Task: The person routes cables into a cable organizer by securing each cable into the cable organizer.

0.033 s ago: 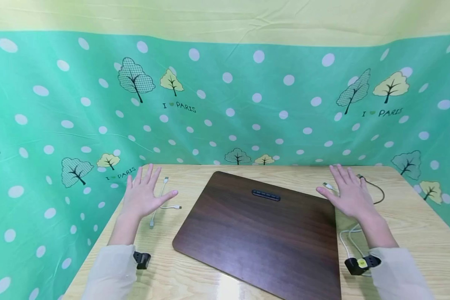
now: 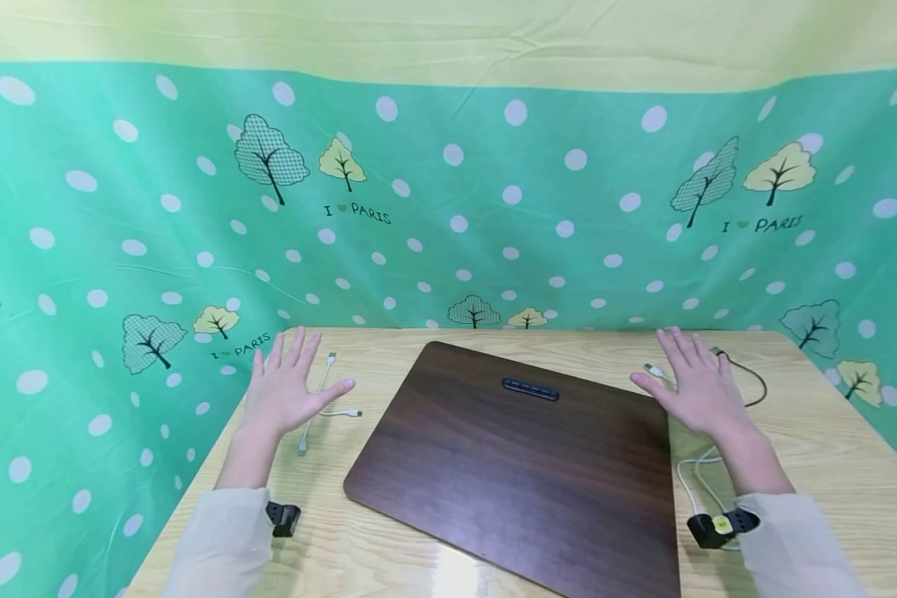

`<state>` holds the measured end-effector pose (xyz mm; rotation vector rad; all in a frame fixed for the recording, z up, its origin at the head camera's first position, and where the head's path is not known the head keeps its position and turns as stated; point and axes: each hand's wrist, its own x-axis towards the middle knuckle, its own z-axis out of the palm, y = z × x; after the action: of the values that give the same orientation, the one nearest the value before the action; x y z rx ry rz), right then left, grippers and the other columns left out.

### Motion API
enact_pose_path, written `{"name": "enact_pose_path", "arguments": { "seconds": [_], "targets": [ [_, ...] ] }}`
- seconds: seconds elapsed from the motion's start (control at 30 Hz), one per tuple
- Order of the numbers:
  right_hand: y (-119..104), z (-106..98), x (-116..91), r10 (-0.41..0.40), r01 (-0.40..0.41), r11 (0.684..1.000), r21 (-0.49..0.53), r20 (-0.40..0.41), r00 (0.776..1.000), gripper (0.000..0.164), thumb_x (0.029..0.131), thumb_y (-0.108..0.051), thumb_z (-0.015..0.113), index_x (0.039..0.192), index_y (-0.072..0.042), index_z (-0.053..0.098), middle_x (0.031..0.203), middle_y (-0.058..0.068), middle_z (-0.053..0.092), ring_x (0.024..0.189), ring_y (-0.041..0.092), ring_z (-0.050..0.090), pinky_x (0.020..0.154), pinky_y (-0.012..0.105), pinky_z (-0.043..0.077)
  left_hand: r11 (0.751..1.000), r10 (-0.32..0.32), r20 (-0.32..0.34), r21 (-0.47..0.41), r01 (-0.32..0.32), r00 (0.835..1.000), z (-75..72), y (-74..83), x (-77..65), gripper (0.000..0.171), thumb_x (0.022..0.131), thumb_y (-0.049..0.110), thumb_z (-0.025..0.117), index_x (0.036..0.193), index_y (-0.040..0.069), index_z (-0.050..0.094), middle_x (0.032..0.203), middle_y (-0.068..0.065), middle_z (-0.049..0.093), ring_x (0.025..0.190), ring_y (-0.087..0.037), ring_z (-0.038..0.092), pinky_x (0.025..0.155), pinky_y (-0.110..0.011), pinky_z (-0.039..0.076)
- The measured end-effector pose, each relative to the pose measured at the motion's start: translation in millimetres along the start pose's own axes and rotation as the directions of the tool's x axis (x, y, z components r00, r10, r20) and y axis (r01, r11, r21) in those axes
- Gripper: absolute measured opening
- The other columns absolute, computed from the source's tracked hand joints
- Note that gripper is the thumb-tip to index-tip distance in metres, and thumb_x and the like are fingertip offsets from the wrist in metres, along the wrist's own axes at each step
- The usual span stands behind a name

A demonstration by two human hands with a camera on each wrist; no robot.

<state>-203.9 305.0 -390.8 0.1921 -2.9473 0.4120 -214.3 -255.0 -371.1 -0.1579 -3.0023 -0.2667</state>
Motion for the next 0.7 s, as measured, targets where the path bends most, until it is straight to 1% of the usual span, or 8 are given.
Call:
{"name": "enact_pose_path", "arguments": {
  "seconds": [0.27, 0.47, 0.7],
  "targets": [
    [-3.4, -2.9, 2.5, 0.004, -0.004, 1.000, 0.002, 0.024, 1.000, 0.087, 0.094, -0.062, 0.040, 0.155, -0.013, 0.003, 0.162, 0.021, 0.004, 0.146, 0.051, 0.003, 0.108, 0.078, 0.003, 1.000, 0.001, 0.002, -0.001, -0.001, 1.000, -2.7, 0.4, -0.3, 0.102, 0.083, 0.077, 0.043, 0.155, 0.012, 0.014, 0.163, -0.016, 0.005, 0.148, -0.046, 0.000, 0.117, -0.069, -0.005],
    [-3.9, -0.7, 0.1, 0.004, -0.004, 1.000, 0.007, 0.032, 0.999, 0.087, 0.094, -0.062, 0.040, 0.155, -0.012, 0.003, 0.162, 0.021, 0.002, 0.145, 0.051, 0.003, 0.107, 0.078, 0.003, 1.000, 0.001, 0.006, 0.005, -0.001, 1.000, -3.1, 0.1, -1.6, 0.101, 0.083, 0.077, 0.043, 0.155, 0.013, 0.012, 0.163, -0.017, 0.006, 0.148, -0.047, 0.001, 0.116, -0.069, -0.004],
    [-1.3, 0.3, -1.9, 0.001, -0.001, 1.000, 0.007, 0.029, 1.000, 0.087, 0.095, -0.062, 0.040, 0.155, -0.011, 0.003, 0.161, 0.022, 0.003, 0.144, 0.053, 0.004, 0.108, 0.078, 0.003, 1.000, 0.025, -0.002, 0.015, -0.025, 1.000, -1.0, 2.0, -1.4, 0.101, 0.083, 0.076, 0.045, 0.155, 0.012, 0.015, 0.162, -0.018, 0.010, 0.148, -0.046, 0.003, 0.116, -0.070, -0.002]
  ]
}}
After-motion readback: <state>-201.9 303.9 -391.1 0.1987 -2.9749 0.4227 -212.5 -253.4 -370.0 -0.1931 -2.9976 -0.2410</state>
